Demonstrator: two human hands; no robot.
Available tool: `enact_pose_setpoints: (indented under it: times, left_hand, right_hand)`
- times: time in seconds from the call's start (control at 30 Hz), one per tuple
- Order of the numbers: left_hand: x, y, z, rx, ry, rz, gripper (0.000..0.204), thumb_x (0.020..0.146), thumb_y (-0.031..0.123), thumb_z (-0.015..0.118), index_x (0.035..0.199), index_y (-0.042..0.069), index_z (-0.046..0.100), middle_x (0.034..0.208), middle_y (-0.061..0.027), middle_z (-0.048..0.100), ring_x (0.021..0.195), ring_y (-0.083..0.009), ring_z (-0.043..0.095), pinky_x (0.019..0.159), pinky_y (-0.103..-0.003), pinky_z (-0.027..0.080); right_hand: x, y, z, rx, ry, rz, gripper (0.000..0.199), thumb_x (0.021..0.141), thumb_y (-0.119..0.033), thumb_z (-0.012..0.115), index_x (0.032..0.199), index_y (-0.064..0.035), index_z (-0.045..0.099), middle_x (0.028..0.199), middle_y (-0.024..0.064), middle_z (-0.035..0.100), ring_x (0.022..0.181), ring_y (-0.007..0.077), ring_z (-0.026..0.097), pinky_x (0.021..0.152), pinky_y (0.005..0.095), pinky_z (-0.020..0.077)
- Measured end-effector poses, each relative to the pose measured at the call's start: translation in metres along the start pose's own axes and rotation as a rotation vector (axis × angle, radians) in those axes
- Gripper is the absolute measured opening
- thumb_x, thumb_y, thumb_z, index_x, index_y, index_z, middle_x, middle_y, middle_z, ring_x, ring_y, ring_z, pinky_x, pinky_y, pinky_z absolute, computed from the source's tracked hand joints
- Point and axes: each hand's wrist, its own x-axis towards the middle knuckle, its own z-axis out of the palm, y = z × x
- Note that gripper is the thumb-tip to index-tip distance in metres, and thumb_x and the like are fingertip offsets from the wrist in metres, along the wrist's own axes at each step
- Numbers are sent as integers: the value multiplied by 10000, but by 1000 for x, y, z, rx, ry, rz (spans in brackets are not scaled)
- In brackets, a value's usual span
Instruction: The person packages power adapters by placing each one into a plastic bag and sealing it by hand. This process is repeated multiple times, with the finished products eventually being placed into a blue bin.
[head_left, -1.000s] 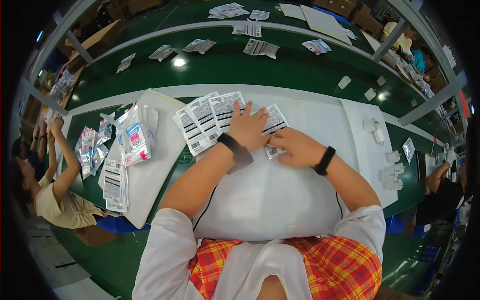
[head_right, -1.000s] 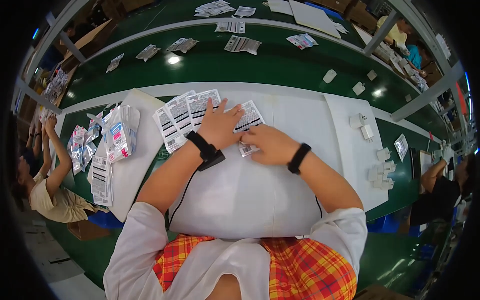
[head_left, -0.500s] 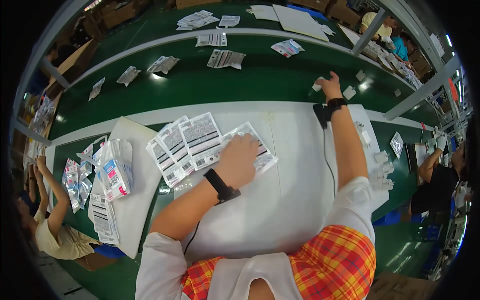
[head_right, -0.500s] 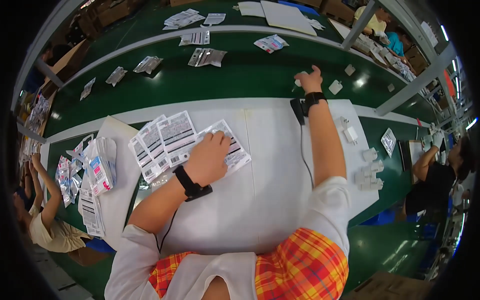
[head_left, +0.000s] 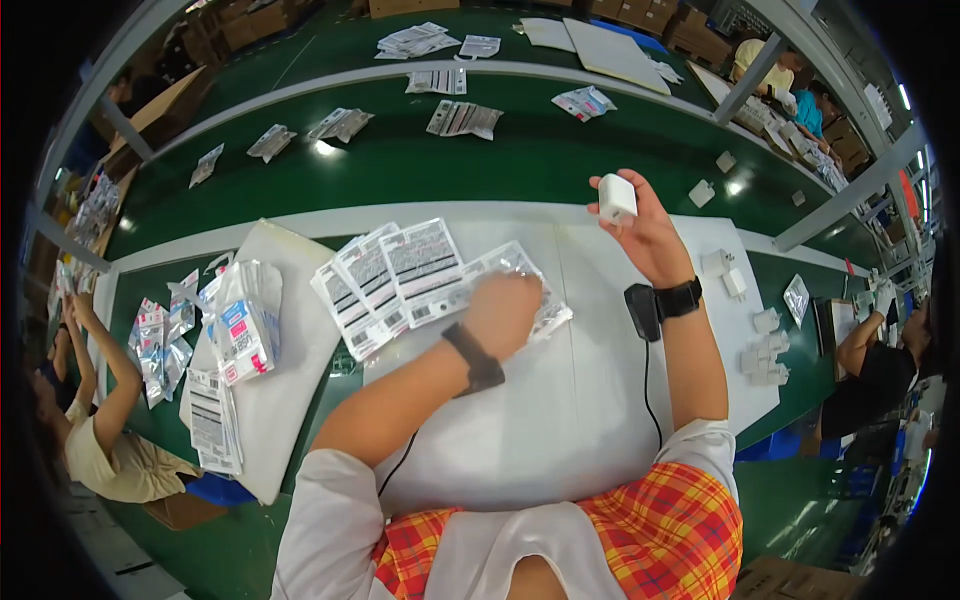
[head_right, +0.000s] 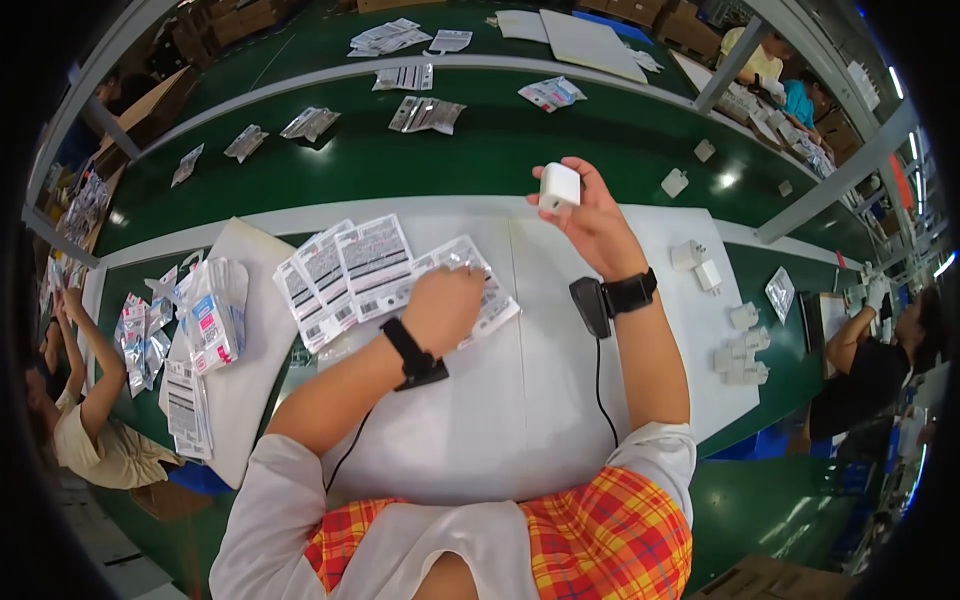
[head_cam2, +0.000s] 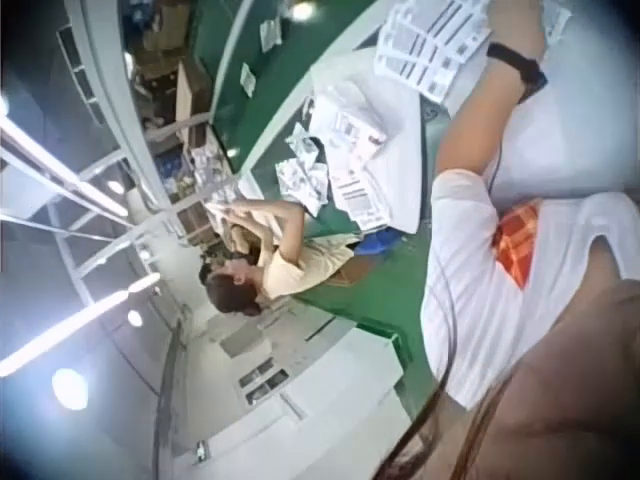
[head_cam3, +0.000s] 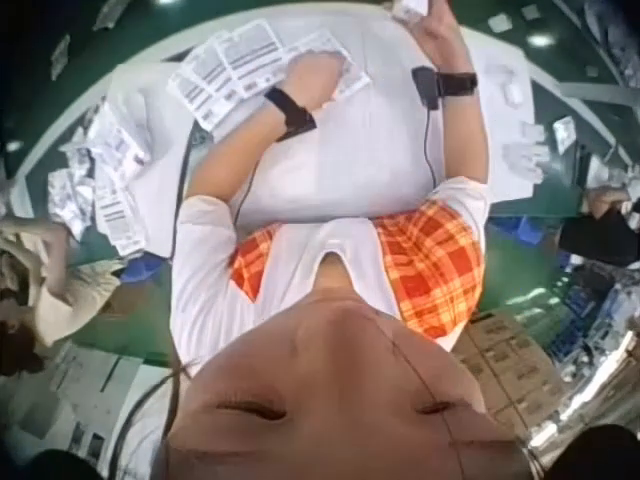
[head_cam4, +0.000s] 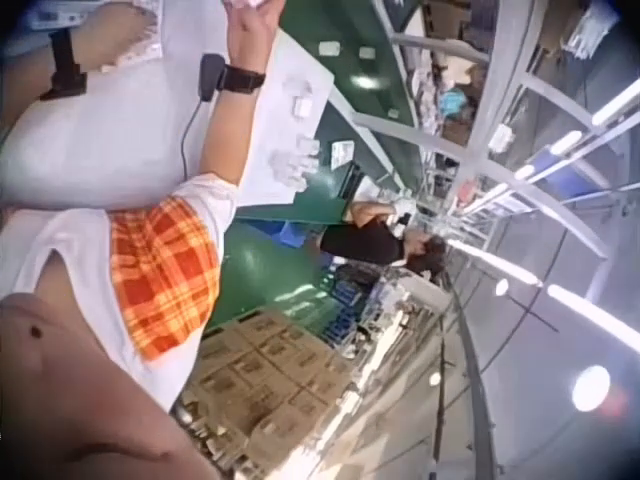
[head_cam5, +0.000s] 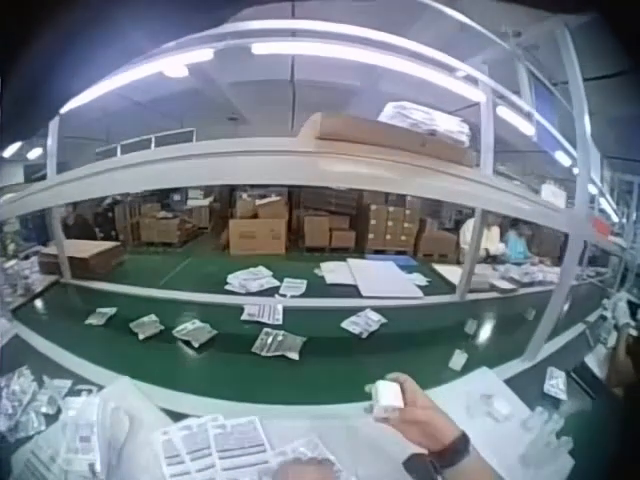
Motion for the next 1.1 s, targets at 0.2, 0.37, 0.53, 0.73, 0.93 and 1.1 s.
enact_pose_setpoints:
  times: [0.2, 0.37, 0.53, 0.73, 0.93, 1.1]
  left_hand:
    - [-12, -16, 22, 74, 43, 63, 351, 745, 75, 602, 1079, -29, 578, 1240, -203, 515, 1150, -350, 503, 901, -441, 460]
    - [-5, -35, 49, -43, 300, 176, 395, 792, 85, 575, 1177, -3, 569, 1377, -195, 450, 1298, -375, 404, 1046, -477, 360]
    - [-11, -49, 53, -212, 256, 168, 349, 921, 135, 449, 1229, 18, 563, 1339, -205, 502, 1303, -394, 395, 1083, -458, 321]
    - [-16, -29, 31, -158, 5, 11, 643, 888, 405, 542, 1413, 72, 380, 1524, -173, 274, 1405, -378, 242, 1084, -649, 106]
    - [-12, -41, 47, -23, 190, 104, 568, 872, 103, 554, 1406, 41, 371, 1476, -187, 344, 1361, -386, 325, 1097, -460, 295]
    - [0, -56, 26, -252, 234, 113, 561, 833, -60, 521, 1376, 5, 397, 1407, -203, 430, 1299, -353, 424, 1071, -374, 351]
  right_hand:
    - [-40, 30, 48, -134, 108, 43, 545, 781, -98, 685, 1238, -58, 390, 1216, 181, 543, 1105, 302, 547, 920, 351, 457]
    - [-67, 62, 50, -1072, -24, 69, 486, 725, -142, 757, 1117, -37, 488, 1144, 159, 563, 1082, 331, 543, 924, 412, 430]
    - [-93, 63, 84, -1323, -171, 89, 585, 678, -281, 794, 1169, -46, 579, 1235, 220, 559, 1273, 424, 401, 1038, 462, 358]
    - [-70, 91, 76, -1079, 124, -98, 518, 612, -187, 798, 1022, 8, 549, 980, 231, 612, 905, 400, 600, 782, 438, 496]
    - [-57, 95, 61, -883, 147, 66, 292, 662, -122, 706, 929, -32, 628, 846, 199, 651, 808, 353, 636, 697, 409, 504]
    - [-54, 102, 65, -1034, 167, -95, 140, 708, -52, 615, 843, -16, 629, 746, 150, 645, 693, 295, 636, 633, 379, 505]
